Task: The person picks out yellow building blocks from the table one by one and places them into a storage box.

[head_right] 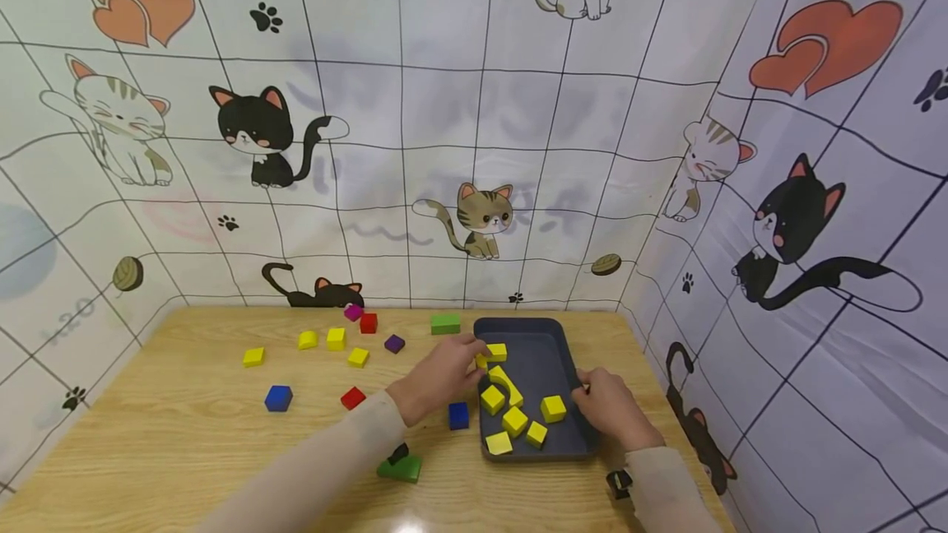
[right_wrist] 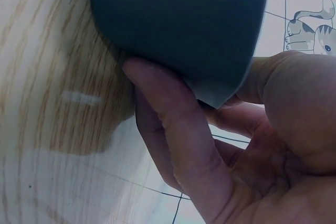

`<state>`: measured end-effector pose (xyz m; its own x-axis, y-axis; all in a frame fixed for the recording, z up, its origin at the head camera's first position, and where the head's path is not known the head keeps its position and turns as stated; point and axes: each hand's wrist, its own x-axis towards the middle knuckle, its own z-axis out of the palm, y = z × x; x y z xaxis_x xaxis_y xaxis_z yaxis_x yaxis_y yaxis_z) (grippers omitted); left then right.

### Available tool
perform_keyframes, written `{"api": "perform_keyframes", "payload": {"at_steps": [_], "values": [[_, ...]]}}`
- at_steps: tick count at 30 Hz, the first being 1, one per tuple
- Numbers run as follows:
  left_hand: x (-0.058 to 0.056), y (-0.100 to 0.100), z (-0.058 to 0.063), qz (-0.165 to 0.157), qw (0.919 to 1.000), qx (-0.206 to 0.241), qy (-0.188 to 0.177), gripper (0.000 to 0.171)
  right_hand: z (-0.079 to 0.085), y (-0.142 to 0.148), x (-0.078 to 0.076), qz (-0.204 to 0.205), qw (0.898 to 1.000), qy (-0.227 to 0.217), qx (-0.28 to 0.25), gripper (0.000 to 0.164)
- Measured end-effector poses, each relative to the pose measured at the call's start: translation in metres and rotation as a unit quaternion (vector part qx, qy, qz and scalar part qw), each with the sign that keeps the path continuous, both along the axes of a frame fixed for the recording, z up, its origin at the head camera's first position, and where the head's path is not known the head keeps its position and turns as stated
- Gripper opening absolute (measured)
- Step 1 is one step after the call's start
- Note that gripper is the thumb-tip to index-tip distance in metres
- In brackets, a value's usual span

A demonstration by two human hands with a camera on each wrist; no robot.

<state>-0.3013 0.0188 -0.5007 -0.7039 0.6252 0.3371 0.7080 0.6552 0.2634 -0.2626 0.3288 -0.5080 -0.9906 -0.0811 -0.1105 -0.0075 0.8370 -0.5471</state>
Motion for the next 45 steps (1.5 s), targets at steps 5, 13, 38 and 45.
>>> {"api": "perform_keyframes", "payload": {"at_steps": [5,13,38,45], "values": [[0.001,0.002,0.001,0.005,0.9999,-0.015,-0.007,0.029,-0.001,0.001,-0.001,0.002,1.000,-0.001,-0.001,0.051],[0.005,0.006,0.005,0.010,0.9996,-0.027,-0.006,0.028,-0.001,0.001,0.000,-0.001,1.000,-0.006,-0.008,0.051],[-0.003,-0.044,0.003,0.087,0.9948,-0.052,-0.005,0.057,0.002,-0.003,0.002,-0.002,1.000,-0.003,-0.005,0.050],[-0.005,-0.079,0.003,0.143,0.9887,-0.042,-0.013,0.069,0.003,-0.004,0.002,-0.003,1.000,-0.007,0.002,0.050]]}}
